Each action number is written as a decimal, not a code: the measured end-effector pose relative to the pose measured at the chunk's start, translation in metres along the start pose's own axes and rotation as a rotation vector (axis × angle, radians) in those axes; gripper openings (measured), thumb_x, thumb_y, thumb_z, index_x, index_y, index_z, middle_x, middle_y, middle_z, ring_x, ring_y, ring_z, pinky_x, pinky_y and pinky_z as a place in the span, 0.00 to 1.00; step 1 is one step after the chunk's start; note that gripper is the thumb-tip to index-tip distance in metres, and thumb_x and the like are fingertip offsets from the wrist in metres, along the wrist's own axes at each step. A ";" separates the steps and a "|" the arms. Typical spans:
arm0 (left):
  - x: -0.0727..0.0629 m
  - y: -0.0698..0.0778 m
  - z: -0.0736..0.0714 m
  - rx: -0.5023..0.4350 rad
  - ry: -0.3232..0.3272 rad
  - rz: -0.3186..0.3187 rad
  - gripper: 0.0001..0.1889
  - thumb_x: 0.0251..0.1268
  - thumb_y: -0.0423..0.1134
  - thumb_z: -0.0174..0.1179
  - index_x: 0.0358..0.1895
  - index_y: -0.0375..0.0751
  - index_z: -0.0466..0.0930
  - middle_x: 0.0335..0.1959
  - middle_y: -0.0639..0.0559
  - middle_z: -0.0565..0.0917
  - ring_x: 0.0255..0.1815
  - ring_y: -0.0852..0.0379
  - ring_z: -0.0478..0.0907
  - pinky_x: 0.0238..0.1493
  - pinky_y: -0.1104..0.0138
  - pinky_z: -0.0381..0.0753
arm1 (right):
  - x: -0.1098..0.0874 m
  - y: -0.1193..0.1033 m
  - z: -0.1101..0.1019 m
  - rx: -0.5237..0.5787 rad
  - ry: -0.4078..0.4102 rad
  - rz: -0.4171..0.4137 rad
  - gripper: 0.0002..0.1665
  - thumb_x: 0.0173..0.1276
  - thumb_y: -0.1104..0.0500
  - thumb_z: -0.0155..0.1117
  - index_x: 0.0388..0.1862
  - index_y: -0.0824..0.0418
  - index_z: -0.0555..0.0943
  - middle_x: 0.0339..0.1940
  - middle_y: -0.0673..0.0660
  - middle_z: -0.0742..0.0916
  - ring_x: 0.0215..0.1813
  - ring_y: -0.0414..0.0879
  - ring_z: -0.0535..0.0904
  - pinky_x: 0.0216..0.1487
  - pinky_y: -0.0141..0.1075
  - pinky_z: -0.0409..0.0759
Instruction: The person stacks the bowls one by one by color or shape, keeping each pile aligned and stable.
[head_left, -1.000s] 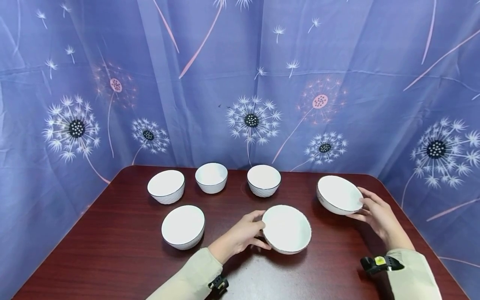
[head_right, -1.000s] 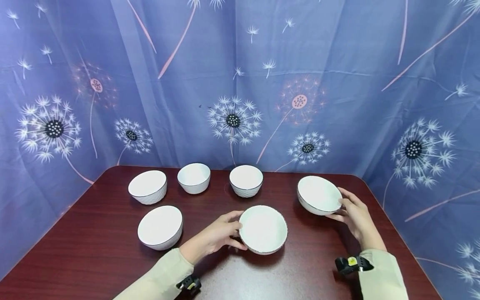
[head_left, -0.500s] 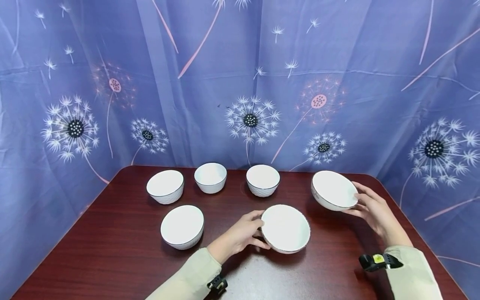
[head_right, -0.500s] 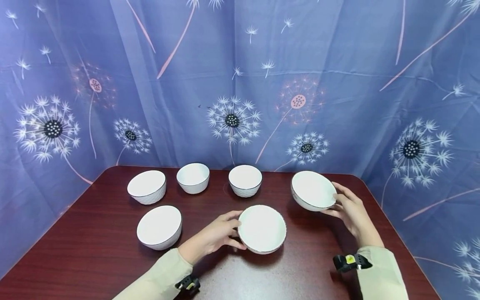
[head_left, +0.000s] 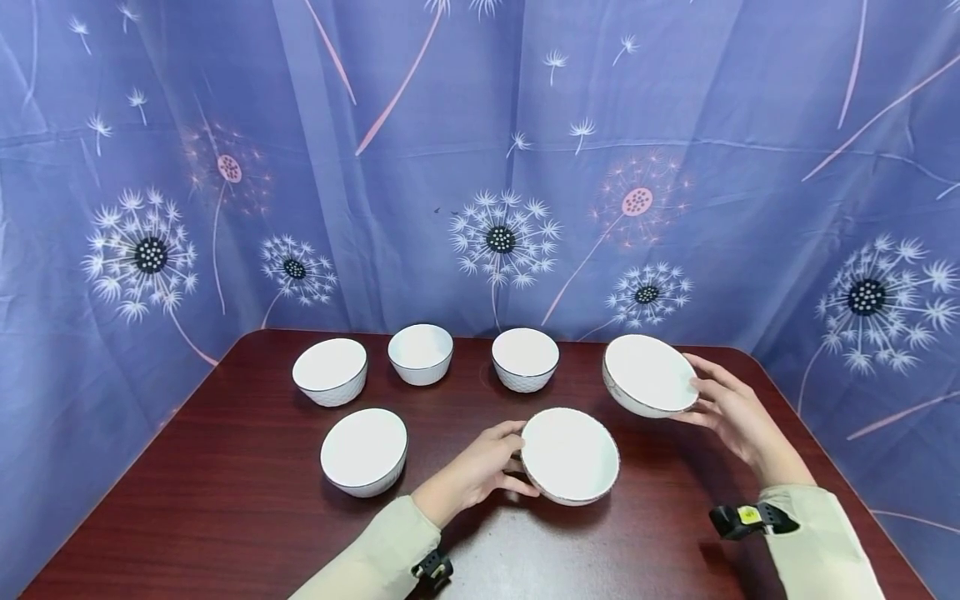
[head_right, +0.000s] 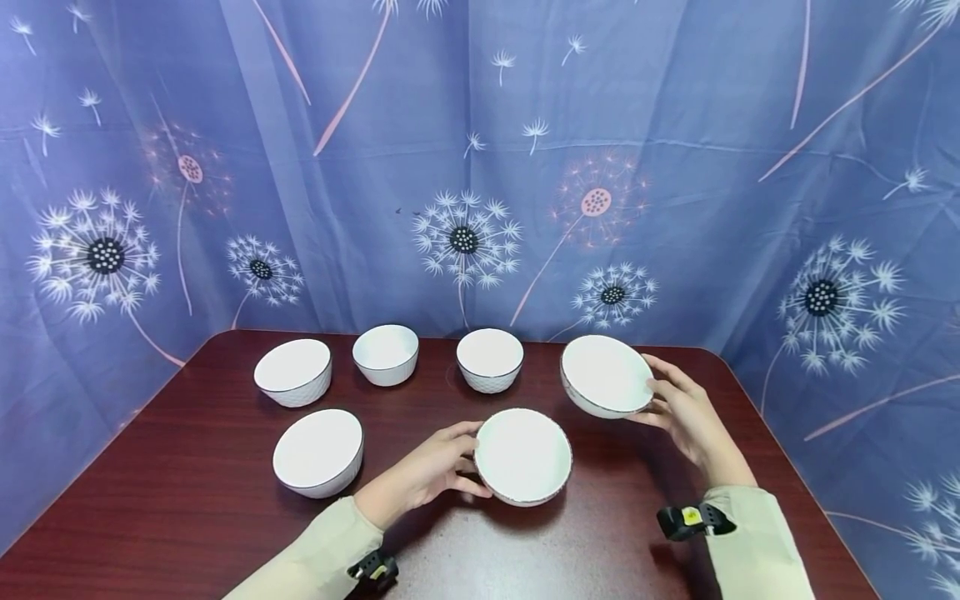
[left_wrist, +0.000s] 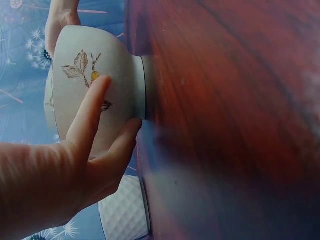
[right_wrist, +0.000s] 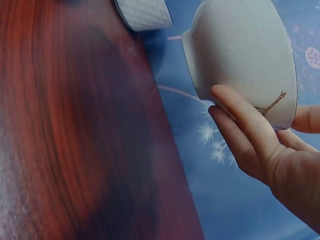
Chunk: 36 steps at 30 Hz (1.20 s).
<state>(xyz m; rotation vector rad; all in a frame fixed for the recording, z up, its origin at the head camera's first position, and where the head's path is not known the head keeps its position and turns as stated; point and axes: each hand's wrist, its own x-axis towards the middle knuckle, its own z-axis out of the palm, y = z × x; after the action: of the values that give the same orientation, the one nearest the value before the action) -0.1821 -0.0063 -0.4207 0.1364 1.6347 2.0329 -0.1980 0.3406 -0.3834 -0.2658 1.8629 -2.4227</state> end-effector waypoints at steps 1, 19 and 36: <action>0.000 0.000 0.000 0.000 0.000 -0.001 0.24 0.71 0.30 0.41 0.69 0.30 0.60 0.50 0.35 0.75 0.42 0.41 0.80 0.37 0.48 0.86 | 0.000 -0.001 0.002 -0.007 -0.009 -0.003 0.23 0.75 0.68 0.46 0.63 0.52 0.73 0.48 0.48 0.82 0.42 0.46 0.84 0.42 0.42 0.86; -0.001 -0.003 -0.001 0.003 -0.003 -0.001 0.23 0.71 0.30 0.40 0.68 0.30 0.61 0.49 0.34 0.75 0.41 0.43 0.80 0.38 0.48 0.86 | 0.001 -0.007 0.032 -0.058 -0.053 0.038 0.22 0.76 0.65 0.47 0.65 0.52 0.72 0.48 0.49 0.83 0.42 0.44 0.84 0.42 0.41 0.87; 0.000 -0.002 -0.001 0.002 -0.016 -0.004 0.24 0.69 0.29 0.40 0.67 0.30 0.62 0.48 0.34 0.75 0.41 0.44 0.80 0.40 0.48 0.86 | -0.006 0.001 0.053 -0.102 -0.171 0.044 0.24 0.76 0.66 0.47 0.68 0.55 0.69 0.50 0.50 0.82 0.42 0.47 0.84 0.43 0.42 0.86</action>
<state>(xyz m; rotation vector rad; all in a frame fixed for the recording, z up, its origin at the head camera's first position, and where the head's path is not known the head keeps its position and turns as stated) -0.1816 -0.0072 -0.4230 0.1492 1.6261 2.0227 -0.1828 0.2905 -0.3718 -0.4192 1.8977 -2.2039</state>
